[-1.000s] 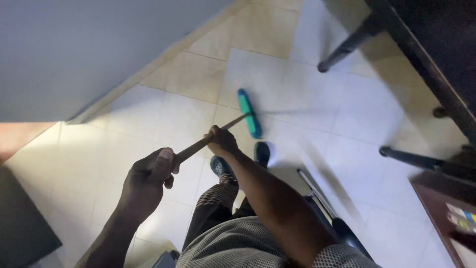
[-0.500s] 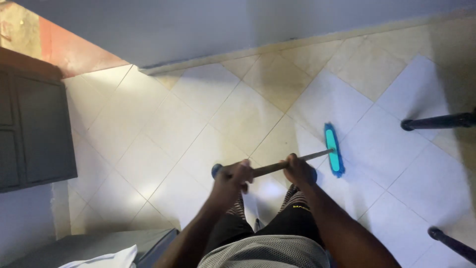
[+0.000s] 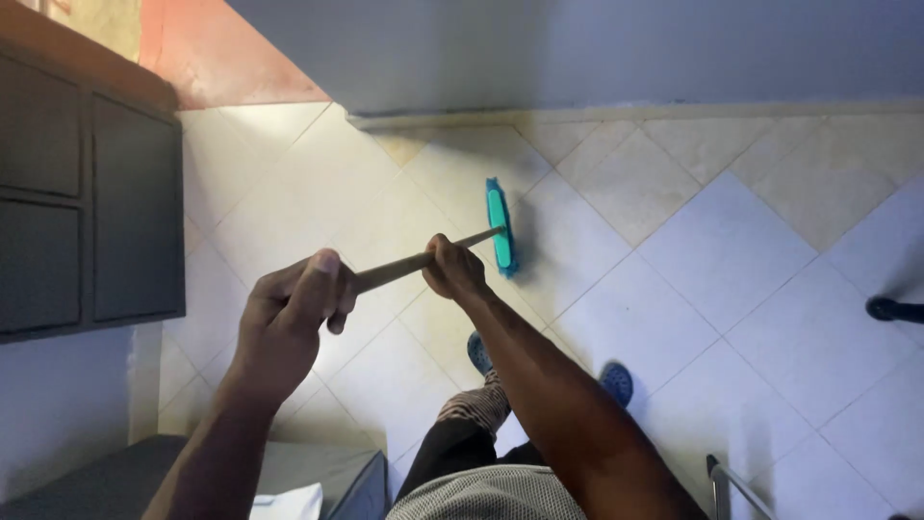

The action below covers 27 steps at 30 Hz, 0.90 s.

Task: The recorder is sweeping the floor of a balcony using a broom.

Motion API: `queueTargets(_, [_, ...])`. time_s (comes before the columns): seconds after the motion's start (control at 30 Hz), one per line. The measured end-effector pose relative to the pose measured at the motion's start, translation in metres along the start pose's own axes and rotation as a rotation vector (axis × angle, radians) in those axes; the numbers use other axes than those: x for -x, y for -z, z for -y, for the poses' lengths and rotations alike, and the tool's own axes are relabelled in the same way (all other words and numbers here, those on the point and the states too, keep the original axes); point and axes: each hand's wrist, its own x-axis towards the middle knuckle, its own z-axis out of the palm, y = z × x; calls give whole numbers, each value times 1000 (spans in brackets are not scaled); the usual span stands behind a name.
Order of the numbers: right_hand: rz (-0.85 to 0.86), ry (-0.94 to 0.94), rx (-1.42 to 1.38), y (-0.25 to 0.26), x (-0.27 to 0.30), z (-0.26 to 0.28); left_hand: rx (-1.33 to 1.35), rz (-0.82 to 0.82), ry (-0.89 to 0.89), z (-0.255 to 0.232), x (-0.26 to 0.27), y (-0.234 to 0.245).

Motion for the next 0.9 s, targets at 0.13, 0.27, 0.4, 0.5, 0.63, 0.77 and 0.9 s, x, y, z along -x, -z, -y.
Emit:
queueTargets(0.13, [183,-330,-823,33,25,-24,39,67,-36,-7,-1,12])
queueTargets(0.27, [-15,-99,239,128,34,-94,131,127,117,55,-42,-51])
queueTargets(0.4, [97,-146,270,130,29,-222,116,127,222,111,-88,-116])
queueTargets(0.5, [29,-125,279,94,-19,-213,98,-18,434,111,-127,-89])
queueTargets(0.63, [-24,7,149,-12,-104,-122,142,-139,333,78,-145,28])
queueTargets(0.77, [219,16,77,-24,-170,7,194,-155,113,4,-147,100])
queueTargets(0.9, [278,-177,139,24,-193,59,211,-168,-14,-20,-158,119])
